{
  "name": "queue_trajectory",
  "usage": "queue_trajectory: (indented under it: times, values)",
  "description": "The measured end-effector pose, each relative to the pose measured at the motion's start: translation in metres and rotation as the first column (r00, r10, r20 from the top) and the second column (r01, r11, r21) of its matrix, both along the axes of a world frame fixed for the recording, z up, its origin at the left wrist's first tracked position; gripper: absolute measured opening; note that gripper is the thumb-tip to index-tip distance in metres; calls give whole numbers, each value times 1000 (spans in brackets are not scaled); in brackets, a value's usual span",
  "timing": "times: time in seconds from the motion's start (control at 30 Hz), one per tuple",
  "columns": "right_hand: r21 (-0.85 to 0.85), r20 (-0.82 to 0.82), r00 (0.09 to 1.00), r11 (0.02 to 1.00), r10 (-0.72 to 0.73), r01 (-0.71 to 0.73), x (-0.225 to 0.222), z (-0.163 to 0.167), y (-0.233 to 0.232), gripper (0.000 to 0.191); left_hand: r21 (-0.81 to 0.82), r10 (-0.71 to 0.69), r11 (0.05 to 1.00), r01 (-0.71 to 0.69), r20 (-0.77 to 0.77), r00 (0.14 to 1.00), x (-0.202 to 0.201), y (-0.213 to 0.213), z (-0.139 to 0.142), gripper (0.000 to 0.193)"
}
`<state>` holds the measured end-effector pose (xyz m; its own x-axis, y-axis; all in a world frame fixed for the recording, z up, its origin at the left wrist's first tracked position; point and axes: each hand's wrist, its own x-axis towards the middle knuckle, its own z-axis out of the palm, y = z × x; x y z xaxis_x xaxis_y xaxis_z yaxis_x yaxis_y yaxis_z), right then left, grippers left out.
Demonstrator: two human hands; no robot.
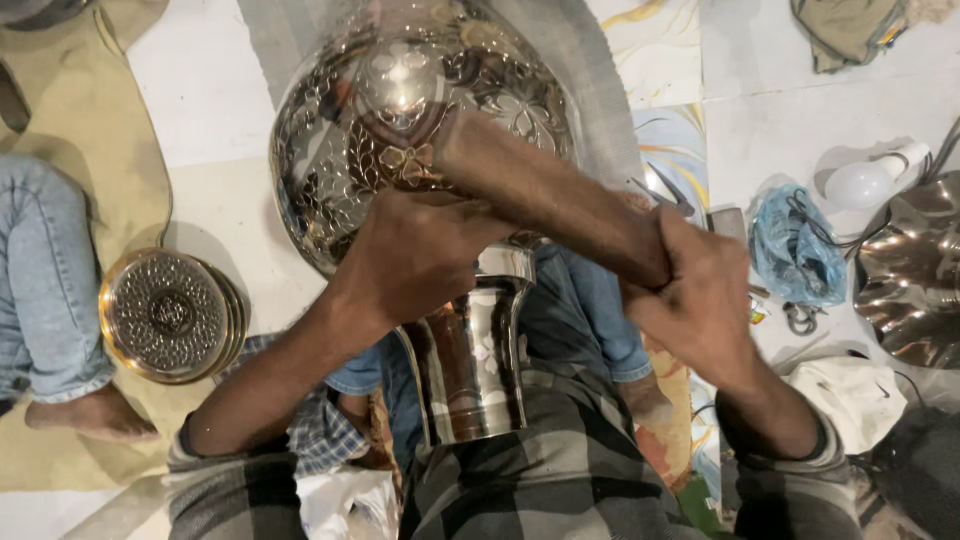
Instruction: The person sits on the floor and uses a wooden mallet to hammer a chisel into a large silver metal vessel, creating decorative patterns. They repeatedly strike the chisel and adjust the vessel's position to work on different areas.
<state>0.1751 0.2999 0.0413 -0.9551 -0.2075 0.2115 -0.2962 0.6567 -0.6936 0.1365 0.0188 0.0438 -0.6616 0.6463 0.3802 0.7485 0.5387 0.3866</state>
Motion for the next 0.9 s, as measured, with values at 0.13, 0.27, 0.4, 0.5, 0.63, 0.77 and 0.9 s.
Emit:
queue_trajectory:
  times: [0.13,0.27,0.4,0.5,0.63,0.77,0.9]
  values:
    - [-287,77,997,958,16,7,-9,14,-5,39,-71,119,990,-121,-30,992,10,-2,-8,31]
    - [86,72,984,982,162,-168,-21,30,5,38,89,226,968,-233,88,970,22,-6,-14,38]
    - [227,81,964,937,253,-265,-32,58,18,40,219,407,882,-417,90,909,43,0,-19,34]
    - [123,145,943,941,299,-317,-41,79,8,32,283,505,808,-517,121,855,58,4,-22,37]
    - [590,-67,878,729,473,-348,-47,99,-10,18,420,517,726,-545,191,835,64,7,-33,8]
    - [502,-5,876,759,482,-415,-54,96,-19,17,440,501,718,-539,210,840,65,6,-45,8]
    - [581,18,873,706,487,-406,-57,96,-25,16,311,548,738,-599,241,801,66,6,-51,5]
